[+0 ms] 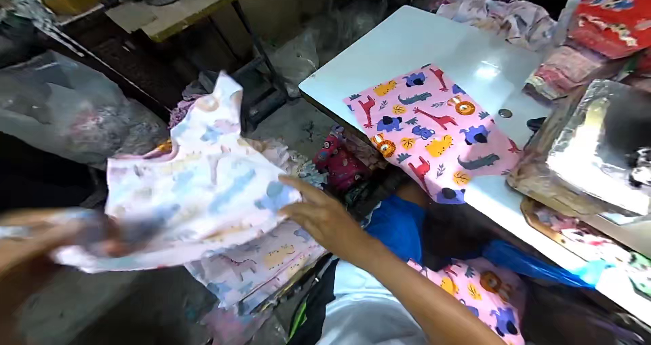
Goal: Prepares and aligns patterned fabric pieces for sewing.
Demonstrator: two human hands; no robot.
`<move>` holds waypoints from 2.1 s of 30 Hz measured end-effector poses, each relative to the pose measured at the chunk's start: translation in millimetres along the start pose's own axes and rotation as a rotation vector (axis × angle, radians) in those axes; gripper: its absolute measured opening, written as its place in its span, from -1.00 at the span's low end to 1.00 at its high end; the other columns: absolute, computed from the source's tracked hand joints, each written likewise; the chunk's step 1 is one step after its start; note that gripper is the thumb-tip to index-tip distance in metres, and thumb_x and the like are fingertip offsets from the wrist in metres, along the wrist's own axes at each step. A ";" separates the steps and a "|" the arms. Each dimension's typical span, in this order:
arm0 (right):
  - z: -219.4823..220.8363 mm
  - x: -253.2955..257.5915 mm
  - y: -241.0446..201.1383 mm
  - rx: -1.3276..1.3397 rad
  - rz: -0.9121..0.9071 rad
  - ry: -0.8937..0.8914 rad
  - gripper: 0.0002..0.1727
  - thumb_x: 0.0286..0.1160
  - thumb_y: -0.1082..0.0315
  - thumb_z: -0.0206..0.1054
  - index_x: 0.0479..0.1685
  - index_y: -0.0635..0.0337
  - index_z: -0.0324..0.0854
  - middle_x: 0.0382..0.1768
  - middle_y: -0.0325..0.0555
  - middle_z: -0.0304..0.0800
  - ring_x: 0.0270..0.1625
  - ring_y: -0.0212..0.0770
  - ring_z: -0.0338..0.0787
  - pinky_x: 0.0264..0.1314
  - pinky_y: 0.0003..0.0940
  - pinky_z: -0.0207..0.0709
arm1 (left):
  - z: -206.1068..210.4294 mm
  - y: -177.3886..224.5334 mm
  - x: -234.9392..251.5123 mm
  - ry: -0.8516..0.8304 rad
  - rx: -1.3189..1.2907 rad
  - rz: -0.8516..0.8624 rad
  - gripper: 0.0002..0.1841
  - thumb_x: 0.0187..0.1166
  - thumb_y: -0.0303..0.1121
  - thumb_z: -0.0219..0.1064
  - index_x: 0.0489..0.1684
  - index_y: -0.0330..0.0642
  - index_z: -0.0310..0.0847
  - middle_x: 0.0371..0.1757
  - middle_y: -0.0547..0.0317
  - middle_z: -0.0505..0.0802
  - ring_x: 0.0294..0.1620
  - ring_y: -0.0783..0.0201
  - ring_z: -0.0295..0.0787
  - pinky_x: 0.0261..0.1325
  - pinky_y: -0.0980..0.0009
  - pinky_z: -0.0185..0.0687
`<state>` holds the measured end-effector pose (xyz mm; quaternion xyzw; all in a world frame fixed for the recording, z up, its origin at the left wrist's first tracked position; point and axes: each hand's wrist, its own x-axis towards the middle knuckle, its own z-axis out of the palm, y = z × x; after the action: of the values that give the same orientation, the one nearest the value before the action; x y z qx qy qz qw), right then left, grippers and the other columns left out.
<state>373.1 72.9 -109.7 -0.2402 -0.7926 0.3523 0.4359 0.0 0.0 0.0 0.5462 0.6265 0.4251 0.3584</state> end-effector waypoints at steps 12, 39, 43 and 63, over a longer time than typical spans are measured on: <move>-1.7 -82.9 54.6 -0.148 0.364 -0.562 -0.63 0.73 0.37 0.22 0.41 0.27 0.66 0.29 0.24 0.77 0.41 0.19 0.72 0.55 0.10 0.47 | 83.9 -9.9 69.7 -0.447 0.933 0.014 -0.74 0.67 -0.31 0.37 0.05 -0.34 0.80 0.00 -0.23 0.89 0.06 -0.25 0.83 0.21 -0.39 0.57; -172.5 -153.7 46.1 -0.983 0.422 0.372 -0.68 0.69 0.35 0.27 0.30 0.04 0.79 0.35 -0.02 0.78 0.53 0.08 0.64 0.64 0.14 0.37 | 487.6 52.9 227.6 -0.688 0.559 0.974 -0.41 0.77 0.10 0.04 0.66 0.00 0.51 0.78 0.02 0.43 0.86 -0.07 0.12 0.82 -0.27 -0.23; -174.6 -146.6 48.7 -0.892 0.419 0.459 -0.73 0.65 0.43 0.27 0.04 0.01 0.90 0.13 -0.02 0.85 0.33 0.09 0.72 0.47 0.09 0.48 | 470.1 69.1 206.6 -0.647 0.324 1.025 -0.62 0.78 -0.24 0.14 0.35 -0.21 0.73 0.49 -0.04 0.72 0.58 -0.03 0.56 0.63 0.02 0.34; -181.6 -128.2 56.6 -0.841 0.389 0.724 -0.78 0.60 0.44 0.36 0.11 0.32 0.74 0.21 0.12 0.78 0.31 -0.07 0.77 0.39 -0.24 0.62 | 473.7 82.3 160.9 -0.954 0.444 0.822 -0.68 0.60 -0.03 0.35 -0.21 -0.04 0.92 -0.07 0.12 0.84 -0.06 0.12 0.76 -0.13 0.02 0.55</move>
<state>598.1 84.2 -152.5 -0.6384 -0.6064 -0.0236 0.4735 440.4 229.4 -102.3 0.9296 0.2129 0.0996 0.2840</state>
